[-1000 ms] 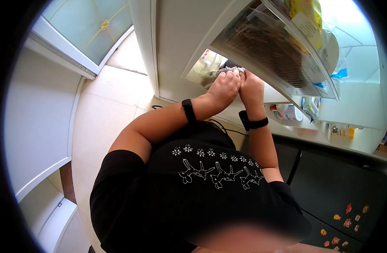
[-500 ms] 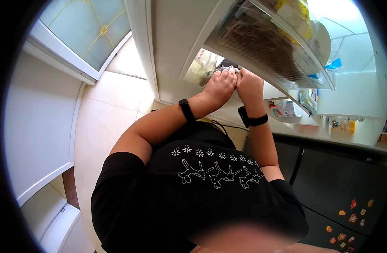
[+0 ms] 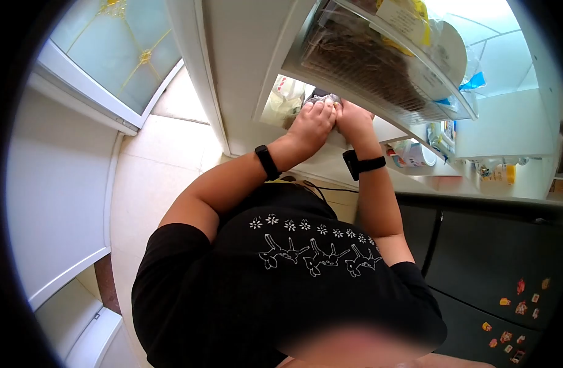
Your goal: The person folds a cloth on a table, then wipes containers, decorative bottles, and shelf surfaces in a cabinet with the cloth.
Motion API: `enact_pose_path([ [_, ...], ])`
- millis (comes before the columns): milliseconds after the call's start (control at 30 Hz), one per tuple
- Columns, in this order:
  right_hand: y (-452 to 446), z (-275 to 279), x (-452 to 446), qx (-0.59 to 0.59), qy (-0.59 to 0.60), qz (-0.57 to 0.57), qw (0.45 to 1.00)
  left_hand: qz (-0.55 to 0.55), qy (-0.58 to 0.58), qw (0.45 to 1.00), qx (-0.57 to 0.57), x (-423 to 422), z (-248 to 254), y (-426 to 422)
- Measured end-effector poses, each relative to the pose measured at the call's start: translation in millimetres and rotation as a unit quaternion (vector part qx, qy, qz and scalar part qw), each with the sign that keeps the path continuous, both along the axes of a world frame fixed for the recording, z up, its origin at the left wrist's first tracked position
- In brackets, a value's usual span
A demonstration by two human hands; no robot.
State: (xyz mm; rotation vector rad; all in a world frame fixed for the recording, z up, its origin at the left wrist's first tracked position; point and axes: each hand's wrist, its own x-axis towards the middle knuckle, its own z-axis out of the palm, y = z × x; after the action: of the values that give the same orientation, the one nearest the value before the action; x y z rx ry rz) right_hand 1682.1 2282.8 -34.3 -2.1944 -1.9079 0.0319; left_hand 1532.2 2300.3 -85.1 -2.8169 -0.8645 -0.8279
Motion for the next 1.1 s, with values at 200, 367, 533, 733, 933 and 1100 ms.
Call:
enact_pose_path([
  [200, -11, 2, -10, 0.061, -0.039, -0.001, 0.997, -0.014, -0.030, 0.999, 0.004, 2, -4, 5],
  [367, -7, -15, 6, 0.095, -0.017, 0.001, 0.995, -0.036, -0.055, 0.998, -0.019, 0, -3, 8],
  [533, -6, -7, 7, 0.085, -0.010, 0.005, 0.996, -0.051, -0.109, 0.993, -0.004, -7, -4, 3],
  [733, -27, 3, -10, 0.086, 0.072, -0.021, 0.993, -0.070, -0.152, 0.986, -0.013, -27, 1, -7],
  [933, -45, 4, -22, 0.083, 0.085, -0.075, 0.990, -0.086, -0.145, 0.984, -0.059, -32, 2, -11],
  [1100, -53, -12, -26, 0.129, 0.098, -0.111, 0.981, -0.081, -0.140, 0.984, -0.076, -30, 2, -9],
])
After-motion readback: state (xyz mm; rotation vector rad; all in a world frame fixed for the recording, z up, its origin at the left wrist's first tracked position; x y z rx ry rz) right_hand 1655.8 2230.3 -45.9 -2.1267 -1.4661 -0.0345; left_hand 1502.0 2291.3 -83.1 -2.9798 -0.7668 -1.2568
